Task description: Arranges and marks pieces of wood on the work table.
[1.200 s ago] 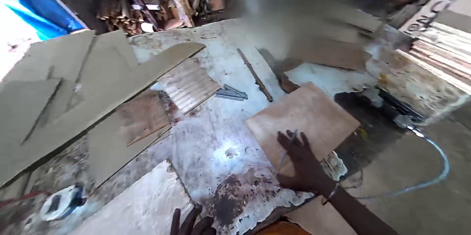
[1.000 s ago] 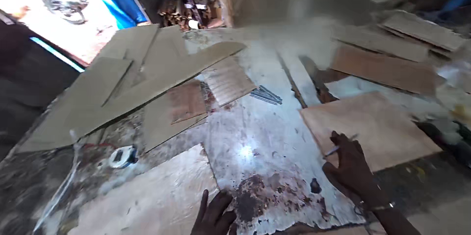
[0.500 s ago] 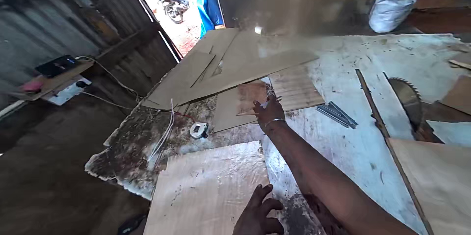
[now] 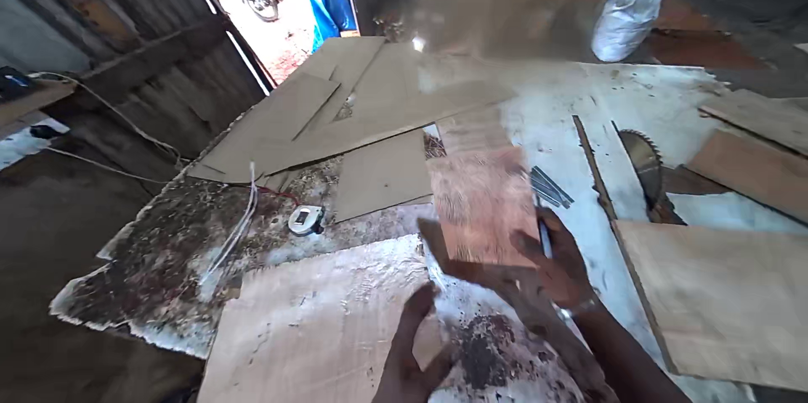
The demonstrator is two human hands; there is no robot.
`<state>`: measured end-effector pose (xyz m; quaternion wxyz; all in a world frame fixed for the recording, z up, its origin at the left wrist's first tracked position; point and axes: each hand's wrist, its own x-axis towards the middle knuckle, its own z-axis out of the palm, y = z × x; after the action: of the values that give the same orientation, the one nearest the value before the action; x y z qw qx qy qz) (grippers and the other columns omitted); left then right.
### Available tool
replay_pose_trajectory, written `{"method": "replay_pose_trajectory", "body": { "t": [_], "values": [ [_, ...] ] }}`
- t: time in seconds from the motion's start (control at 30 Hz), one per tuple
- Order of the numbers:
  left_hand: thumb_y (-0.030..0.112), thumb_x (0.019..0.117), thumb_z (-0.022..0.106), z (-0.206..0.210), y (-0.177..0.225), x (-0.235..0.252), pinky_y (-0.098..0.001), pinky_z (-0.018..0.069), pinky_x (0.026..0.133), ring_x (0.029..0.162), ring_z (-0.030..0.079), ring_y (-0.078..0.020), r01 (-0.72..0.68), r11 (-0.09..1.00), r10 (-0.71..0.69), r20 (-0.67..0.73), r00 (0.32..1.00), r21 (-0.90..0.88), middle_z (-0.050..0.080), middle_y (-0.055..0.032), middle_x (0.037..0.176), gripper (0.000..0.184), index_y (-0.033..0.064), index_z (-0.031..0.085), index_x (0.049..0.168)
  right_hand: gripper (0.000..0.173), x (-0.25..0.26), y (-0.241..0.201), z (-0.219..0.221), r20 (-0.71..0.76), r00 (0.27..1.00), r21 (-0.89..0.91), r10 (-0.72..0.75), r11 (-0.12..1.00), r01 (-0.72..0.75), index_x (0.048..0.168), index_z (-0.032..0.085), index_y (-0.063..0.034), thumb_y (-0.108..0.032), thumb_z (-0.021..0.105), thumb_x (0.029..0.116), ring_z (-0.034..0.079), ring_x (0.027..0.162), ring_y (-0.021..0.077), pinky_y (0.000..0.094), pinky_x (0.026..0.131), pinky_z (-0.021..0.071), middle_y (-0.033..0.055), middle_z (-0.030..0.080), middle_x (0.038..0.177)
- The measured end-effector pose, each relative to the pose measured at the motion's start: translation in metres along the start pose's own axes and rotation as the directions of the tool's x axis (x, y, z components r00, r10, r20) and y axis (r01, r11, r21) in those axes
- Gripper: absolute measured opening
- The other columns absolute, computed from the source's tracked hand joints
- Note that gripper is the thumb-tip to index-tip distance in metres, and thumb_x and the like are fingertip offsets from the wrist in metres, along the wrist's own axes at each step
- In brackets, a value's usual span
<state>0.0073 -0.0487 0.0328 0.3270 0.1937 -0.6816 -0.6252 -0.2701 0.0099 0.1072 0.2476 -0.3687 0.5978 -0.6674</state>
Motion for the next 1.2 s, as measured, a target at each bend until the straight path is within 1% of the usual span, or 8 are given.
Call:
{"method": "replay_pose_trajectory", "body": {
  "t": [0.1, 0.27, 0.57, 0.87, 0.97, 1.03, 1.1, 1.2],
  "values": [
    [0.038, 0.0958, 0.071, 0.022, 0.024, 0.032, -0.0455, 0.0453, 0.116, 0.146, 0.043, -0.0270, -0.073, 0.982, 0.070, -0.025, 0.997, -0.174, 0.035, -0.0138, 0.164, 0.091, 0.0045, 0.020, 0.163, 0.037, -0.063, -0.001, -0.043, 0.016, 0.999, 0.000, -0.037, 0.999, 0.037, 0.120, 0.071, -0.0223, -0.029, 0.082, 0.0852, 0.070, 0.099, 0.0074, 0.0280, 0.087, 0.0608, -0.0061, 0.074, 0.111],
    [0.016, 0.1050, 0.058, 0.055, 0.063, 0.054, -0.0328, 0.0587, 0.099, 0.107, 0.070, -0.0113, -0.217, 0.945, 0.229, 0.024, 0.973, -0.244, 0.073, -0.0016, 0.119, 0.030, 0.0087, 0.065, 0.133, 0.033, -0.118, 0.007, -0.065, -0.041, 0.998, -0.011, -0.047, 0.999, 0.047, 0.120, 0.071, -0.0219, -0.025, 0.080, 0.0882, 0.071, 0.095, 0.0070, 0.0261, 0.086, 0.0609, -0.0053, 0.075, 0.107],
    [0.008, 0.1017, 0.061, 0.071, 0.062, 0.048, -0.0350, 0.0589, 0.100, 0.112, 0.071, -0.0157, -0.270, 0.948, 0.301, 0.204, 0.932, -0.166, 0.074, -0.0072, 0.123, 0.027, 0.0072, 0.071, 0.127, 0.051, -0.131, 0.002, -0.076, -0.240, 0.969, -0.060, 0.054, 0.996, -0.070, 0.130, 0.063, -0.0112, -0.018, 0.082, 0.0830, 0.070, 0.110, 0.0192, 0.0324, 0.091, 0.0611, 0.0071, 0.070, 0.124],
    [0.011, 0.0971, 0.070, 0.079, 0.064, 0.049, -0.0344, 0.0620, 0.092, 0.097, 0.074, -0.0141, -0.217, 0.960, 0.249, 0.183, 0.951, -0.175, 0.077, -0.0044, 0.111, 0.028, 0.0096, 0.074, 0.125, 0.042, -0.120, 0.003, -0.077, -0.219, 0.967, -0.035, 0.132, 0.989, -0.143, 0.128, 0.066, -0.0090, -0.011, 0.076, 0.0872, 0.071, 0.101, 0.0195, 0.0341, 0.086, 0.0620, 0.0088, 0.072, 0.117],
    [0.006, 0.0938, 0.071, 0.079, 0.070, 0.052, -0.0318, 0.0637, 0.082, 0.088, 0.074, -0.0133, -0.069, 0.976, 0.092, 0.103, 0.990, -0.206, 0.077, -0.0048, 0.106, 0.030, 0.0084, 0.074, 0.123, 0.041, -0.112, 0.003, -0.071, -0.255, 0.955, -0.044, 0.151, 0.985, -0.168, 0.128, 0.066, -0.0123, -0.006, 0.074, 0.0886, 0.072, 0.089, 0.0143, 0.0307, 0.080, 0.0627, 0.0038, 0.073, 0.106],
    [0.002, 0.0954, 0.068, 0.078, 0.077, 0.056, -0.0314, 0.0634, 0.077, 0.086, 0.074, -0.0146, 0.159, 0.955, -0.166, -0.007, 0.986, -0.252, 0.077, -0.0065, 0.105, 0.029, 0.0069, 0.073, 0.124, 0.041, -0.107, -0.003, -0.065, -0.286, 0.941, -0.100, 0.181, 0.971, -0.217, 0.131, 0.064, -0.0131, -0.002, 0.069, 0.0918, 0.070, 0.082, 0.0099, 0.0266, 0.075, 0.0610, 0.0010, 0.073, 0.102],
    [0.008, 0.0998, 0.064, 0.076, 0.075, 0.065, -0.0316, 0.0615, 0.072, 0.085, 0.072, -0.0159, 0.362, 0.848, -0.422, -0.082, 0.903, -0.386, 0.075, -0.0082, 0.104, 0.026, 0.0082, 0.069, 0.125, 0.040, -0.103, -0.012, -0.064, -0.258, 0.930, -0.185, 0.261, 0.932, -0.312, 0.135, 0.062, -0.0165, -0.008, 0.068, 0.0963, 0.069, 0.079, 0.0084, 0.0253, 0.071, 0.0589, -0.0003, 0.074, 0.103],
    [0.013, 0.0996, 0.066, 0.069, 0.065, 0.073, -0.0341, 0.0598, 0.071, 0.086, 0.070, -0.0173, 0.437, 0.696, -0.601, -0.128, 0.789, -0.570, 0.072, -0.0072, 0.107, 0.026, 0.0117, 0.063, 0.126, 0.043, -0.100, -0.024, -0.062, -0.123, 0.899, -0.259, 0.421, 0.861, -0.438, 0.140, 0.062, -0.0226, -0.020, 0.069, 0.0974, 0.064, 0.072, 0.0113, 0.0267, 0.059, 0.0520, 0.0013, 0.074, 0.106]
  ]
}}
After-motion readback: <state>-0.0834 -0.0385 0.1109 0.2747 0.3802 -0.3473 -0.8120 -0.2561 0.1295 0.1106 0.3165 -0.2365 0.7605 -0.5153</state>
